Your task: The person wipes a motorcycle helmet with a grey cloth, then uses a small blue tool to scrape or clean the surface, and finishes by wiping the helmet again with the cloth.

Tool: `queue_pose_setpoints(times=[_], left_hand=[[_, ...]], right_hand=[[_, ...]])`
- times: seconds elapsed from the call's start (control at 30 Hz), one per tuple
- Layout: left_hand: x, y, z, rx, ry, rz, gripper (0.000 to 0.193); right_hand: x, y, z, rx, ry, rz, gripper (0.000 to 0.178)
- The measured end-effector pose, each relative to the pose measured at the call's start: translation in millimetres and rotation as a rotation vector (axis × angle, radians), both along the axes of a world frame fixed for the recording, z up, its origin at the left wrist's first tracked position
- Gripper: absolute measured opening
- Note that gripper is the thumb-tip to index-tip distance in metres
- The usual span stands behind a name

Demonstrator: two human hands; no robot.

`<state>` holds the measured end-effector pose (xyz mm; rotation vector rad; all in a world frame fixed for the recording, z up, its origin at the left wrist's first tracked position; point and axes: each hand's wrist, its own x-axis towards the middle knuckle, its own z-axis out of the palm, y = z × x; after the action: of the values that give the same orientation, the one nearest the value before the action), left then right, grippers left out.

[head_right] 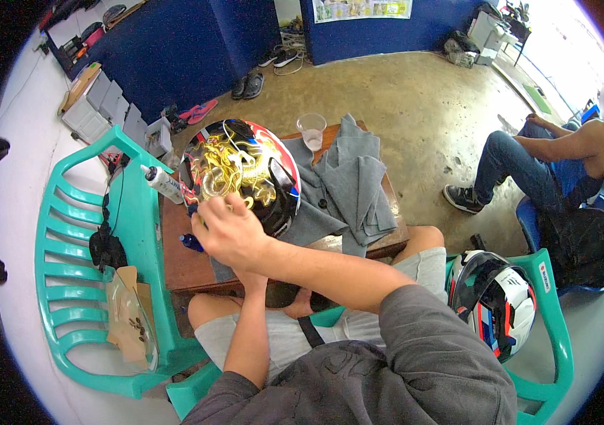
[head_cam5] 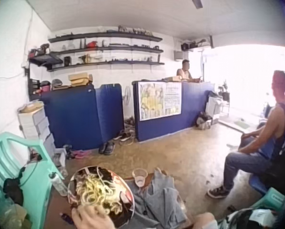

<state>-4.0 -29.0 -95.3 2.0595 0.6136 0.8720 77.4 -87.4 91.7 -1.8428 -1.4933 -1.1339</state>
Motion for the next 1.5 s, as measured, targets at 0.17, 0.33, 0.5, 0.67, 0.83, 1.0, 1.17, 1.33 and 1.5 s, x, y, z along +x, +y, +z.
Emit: queue_pose_setpoints(times=[0.17,0.33,0.5,0.67,0.83,1.0,1.17,1.33,1.5], left_hand=[[-1,-5,-2,-0.260,-0.302,0.080,0.155],[-4,-9,1,-0.156,-0.265,0.112,0.158],[-4,-8,3,-0.144,-0.261,0.109,0.158],[-3,-8,0,-0.173,-0.302,0.099,0.159],[-4,-9,0,-0.137,-0.248,0.153,0.156],[-7,-7,0,-0.067,-0.285,0.156,0.150],[-10,-9,6,-0.130,-0.269,0.165,0.149],[-10,-8,5,-0.150,-0.250,0.165,0.148],[-11,-8,3,-0.104,-0.274,0.182,0.146]], right_hand=[[25,-10,1,-0.162,0.283,-0.086,0.042],[90,-32,13,0.172,0.851,-0.332,0.024],[78,-23,17,0.164,0.727,-0.348,0.027],[25,4,27,-0.017,0.216,-0.149,0.028],[9,-2,26,-0.434,-0.089,0.013,0.040],[29,-2,40,-0.934,-0.411,0.435,0.033],[58,65,93,-0.897,-0.293,0.515,0.032],[48,61,101,-1.034,-0.289,0.511,0.033],[38,70,94,-1.258,-0.452,0.707,0.035]])
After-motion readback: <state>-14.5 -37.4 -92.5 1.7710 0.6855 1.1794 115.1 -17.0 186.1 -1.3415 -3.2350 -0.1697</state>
